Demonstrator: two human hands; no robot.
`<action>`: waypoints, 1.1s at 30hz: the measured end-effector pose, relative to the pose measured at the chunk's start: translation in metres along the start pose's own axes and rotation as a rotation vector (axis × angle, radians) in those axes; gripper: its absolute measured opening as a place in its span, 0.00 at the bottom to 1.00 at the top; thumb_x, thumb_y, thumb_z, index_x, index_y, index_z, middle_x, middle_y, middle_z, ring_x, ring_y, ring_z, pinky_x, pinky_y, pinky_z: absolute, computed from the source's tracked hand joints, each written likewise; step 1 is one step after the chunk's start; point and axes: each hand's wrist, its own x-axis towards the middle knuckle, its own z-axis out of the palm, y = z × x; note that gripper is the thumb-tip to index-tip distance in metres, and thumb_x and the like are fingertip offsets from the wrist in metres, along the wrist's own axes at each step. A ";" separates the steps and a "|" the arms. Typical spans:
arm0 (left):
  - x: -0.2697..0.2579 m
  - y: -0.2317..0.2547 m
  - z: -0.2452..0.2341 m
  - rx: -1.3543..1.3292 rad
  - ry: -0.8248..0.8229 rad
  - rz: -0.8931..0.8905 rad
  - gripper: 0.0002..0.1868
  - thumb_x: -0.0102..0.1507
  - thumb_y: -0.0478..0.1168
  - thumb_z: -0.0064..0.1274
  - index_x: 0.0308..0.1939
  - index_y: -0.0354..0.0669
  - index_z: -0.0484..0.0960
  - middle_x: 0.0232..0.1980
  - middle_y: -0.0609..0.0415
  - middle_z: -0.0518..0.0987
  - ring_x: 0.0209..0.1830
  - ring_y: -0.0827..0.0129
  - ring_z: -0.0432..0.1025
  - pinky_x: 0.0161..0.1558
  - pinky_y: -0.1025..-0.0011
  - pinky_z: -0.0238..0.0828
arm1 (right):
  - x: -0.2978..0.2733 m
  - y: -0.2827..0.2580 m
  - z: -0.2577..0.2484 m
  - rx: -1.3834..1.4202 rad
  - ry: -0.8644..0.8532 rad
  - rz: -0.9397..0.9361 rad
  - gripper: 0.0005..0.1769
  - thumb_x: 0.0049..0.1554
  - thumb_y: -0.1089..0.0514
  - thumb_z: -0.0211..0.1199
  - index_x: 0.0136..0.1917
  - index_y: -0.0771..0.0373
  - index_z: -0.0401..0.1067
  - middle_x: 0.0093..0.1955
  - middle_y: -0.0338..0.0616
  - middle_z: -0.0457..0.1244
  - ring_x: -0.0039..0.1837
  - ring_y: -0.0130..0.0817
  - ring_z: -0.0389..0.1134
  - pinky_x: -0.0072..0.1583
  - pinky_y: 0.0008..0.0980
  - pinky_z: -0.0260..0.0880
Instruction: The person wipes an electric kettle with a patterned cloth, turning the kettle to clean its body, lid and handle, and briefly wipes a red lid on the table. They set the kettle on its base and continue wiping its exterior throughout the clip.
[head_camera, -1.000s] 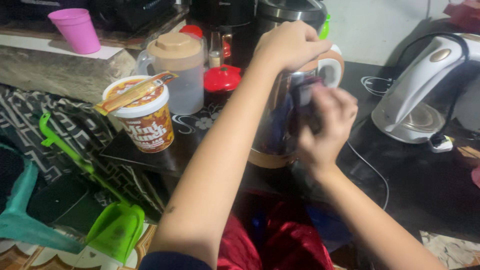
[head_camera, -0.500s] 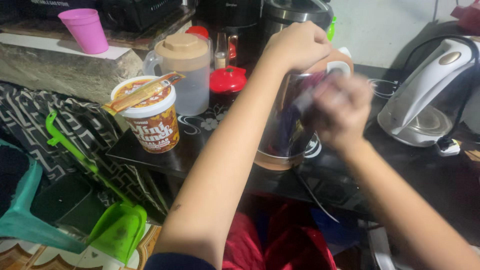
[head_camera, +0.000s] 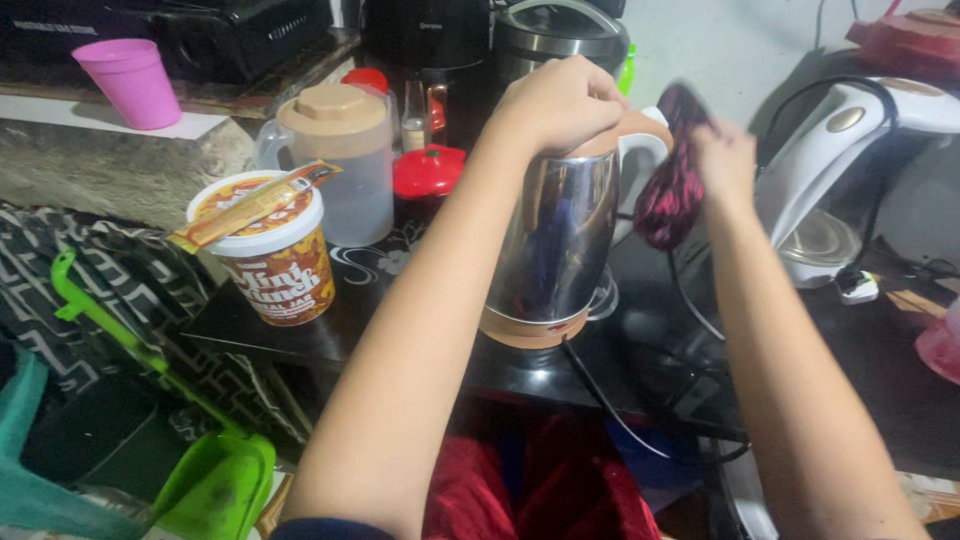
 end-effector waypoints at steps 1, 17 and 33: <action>0.000 0.000 0.000 0.001 -0.001 0.000 0.17 0.52 0.55 0.56 0.41 0.61 0.90 0.43 0.55 0.87 0.45 0.63 0.82 0.49 0.67 0.75 | -0.003 0.027 -0.002 0.022 -0.008 0.062 0.10 0.62 0.62 0.58 0.51 0.70 0.76 0.41 0.38 0.63 0.43 0.30 0.60 0.46 0.33 0.58; -0.001 0.002 0.002 0.031 0.028 0.005 0.18 0.52 0.55 0.55 0.42 0.61 0.90 0.44 0.55 0.86 0.46 0.61 0.81 0.51 0.66 0.75 | -0.158 -0.126 0.063 -0.536 0.266 -0.760 0.20 0.50 0.68 0.62 0.57 0.67 0.65 0.57 0.58 0.58 0.64 0.59 0.59 0.67 0.51 0.60; -0.014 0.035 0.012 0.217 0.201 -0.299 0.18 0.58 0.56 0.53 0.40 0.51 0.89 0.42 0.49 0.86 0.47 0.57 0.82 0.52 0.59 0.77 | -0.201 -0.129 0.024 -0.714 -0.432 -0.418 0.14 0.48 0.57 0.63 0.48 0.61 0.70 0.46 0.50 0.61 0.47 0.56 0.67 0.46 0.49 0.67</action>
